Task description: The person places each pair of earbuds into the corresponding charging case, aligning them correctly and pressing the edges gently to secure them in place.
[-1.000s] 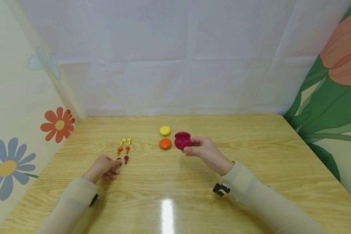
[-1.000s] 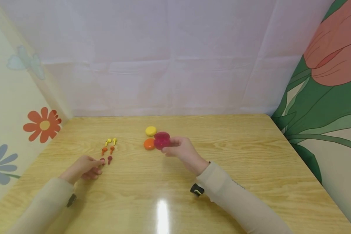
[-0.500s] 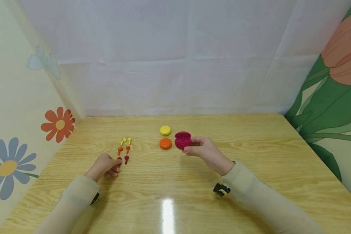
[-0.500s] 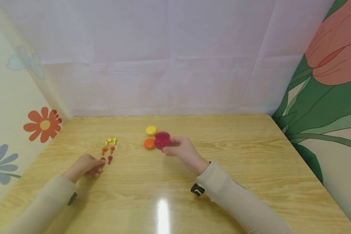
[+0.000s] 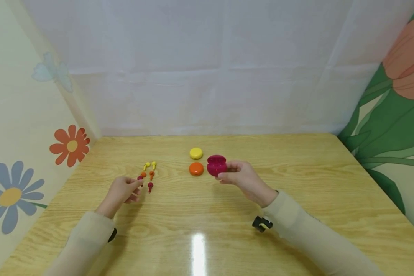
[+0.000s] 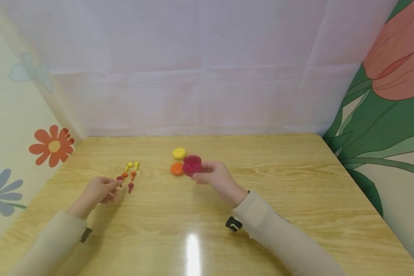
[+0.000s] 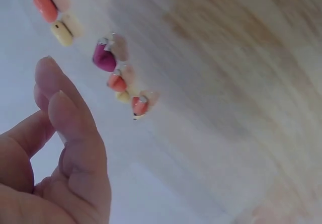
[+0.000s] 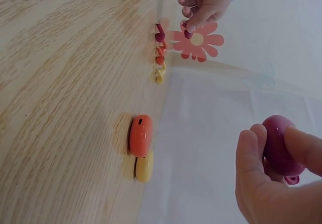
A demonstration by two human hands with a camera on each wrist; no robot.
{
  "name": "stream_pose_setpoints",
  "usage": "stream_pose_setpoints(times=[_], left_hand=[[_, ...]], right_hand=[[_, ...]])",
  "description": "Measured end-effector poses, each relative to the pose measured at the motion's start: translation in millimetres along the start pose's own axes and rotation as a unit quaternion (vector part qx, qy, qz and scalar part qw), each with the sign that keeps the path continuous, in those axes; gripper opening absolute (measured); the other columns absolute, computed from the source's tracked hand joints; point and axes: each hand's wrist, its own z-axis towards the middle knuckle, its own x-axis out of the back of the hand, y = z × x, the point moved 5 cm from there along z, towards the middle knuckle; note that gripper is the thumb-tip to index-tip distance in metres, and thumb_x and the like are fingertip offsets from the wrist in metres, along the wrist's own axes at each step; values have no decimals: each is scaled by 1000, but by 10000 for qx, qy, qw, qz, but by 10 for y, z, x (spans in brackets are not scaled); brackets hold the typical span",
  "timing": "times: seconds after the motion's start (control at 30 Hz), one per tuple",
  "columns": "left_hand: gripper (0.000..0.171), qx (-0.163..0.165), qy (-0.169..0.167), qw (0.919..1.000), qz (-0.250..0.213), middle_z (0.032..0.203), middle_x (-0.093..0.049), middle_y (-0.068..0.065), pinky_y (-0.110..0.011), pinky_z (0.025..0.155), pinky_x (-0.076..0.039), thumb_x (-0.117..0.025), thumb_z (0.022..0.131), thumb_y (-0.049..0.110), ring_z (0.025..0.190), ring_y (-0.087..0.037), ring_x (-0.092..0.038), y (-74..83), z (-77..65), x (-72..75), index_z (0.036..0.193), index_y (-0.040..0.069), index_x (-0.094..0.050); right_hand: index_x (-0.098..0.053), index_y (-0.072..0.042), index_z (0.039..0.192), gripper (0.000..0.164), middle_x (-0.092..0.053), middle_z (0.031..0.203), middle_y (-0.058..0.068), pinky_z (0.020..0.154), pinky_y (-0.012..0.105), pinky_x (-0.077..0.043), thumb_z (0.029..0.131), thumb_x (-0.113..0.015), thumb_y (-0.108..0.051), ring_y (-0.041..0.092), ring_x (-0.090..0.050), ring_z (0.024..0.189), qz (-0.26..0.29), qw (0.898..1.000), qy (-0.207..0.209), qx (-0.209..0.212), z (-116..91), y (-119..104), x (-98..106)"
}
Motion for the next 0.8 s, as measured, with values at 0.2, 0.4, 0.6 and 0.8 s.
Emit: stream_pose_setpoints(times=[0.2, 0.4, 0.6, 0.8], left_hand=[[33, -276, 182, 9994, 131, 68, -63, -3, -28, 54, -50, -56, 101, 22, 57, -18, -65, 119, -103, -1, 107, -11, -59], [32, -539, 280, 9980, 194, 68, -64, -4, -29, 53, -49, -57, 100, 21, 56, -17, -65, 227, -181, -40, 103, -10, -61], [33, -668, 328, 9970, 217, 69, -65, -6, -30, 53, -50, -56, 100, 21, 55, -15, -65, 272, -215, -45, 103, -11, -62], [34, -690, 342, 9968, 208, 68, -64, -5, -28, 53, -49, -56, 101, 21, 55, -14, -65, 290, -251, -47, 106, -12, -61]], right_hand=[[-54, 16, 117, 28, -63, 108, 20, 86, 36, -54, 92, -61, 5, 25, -67, 94, 0, 10000, -11, -13, -1, 3, -2], [-53, 16, 117, 28, -62, 108, 21, 85, 35, -54, 92, -60, 6, 22, -67, 91, 34, 10000, -31, -5, 4, 5, -8], [-53, 15, 118, 29, -62, 108, 20, 87, 37, -53, 92, -61, 5, 21, -67, 91, 39, 10000, -85, 19, 0, 7, -12], [-53, 15, 118, 29, -62, 108, 20, 90, 40, -52, 92, -61, 5, 19, -67, 90, 13, 10000, -63, 1, -3, 7, -21]])
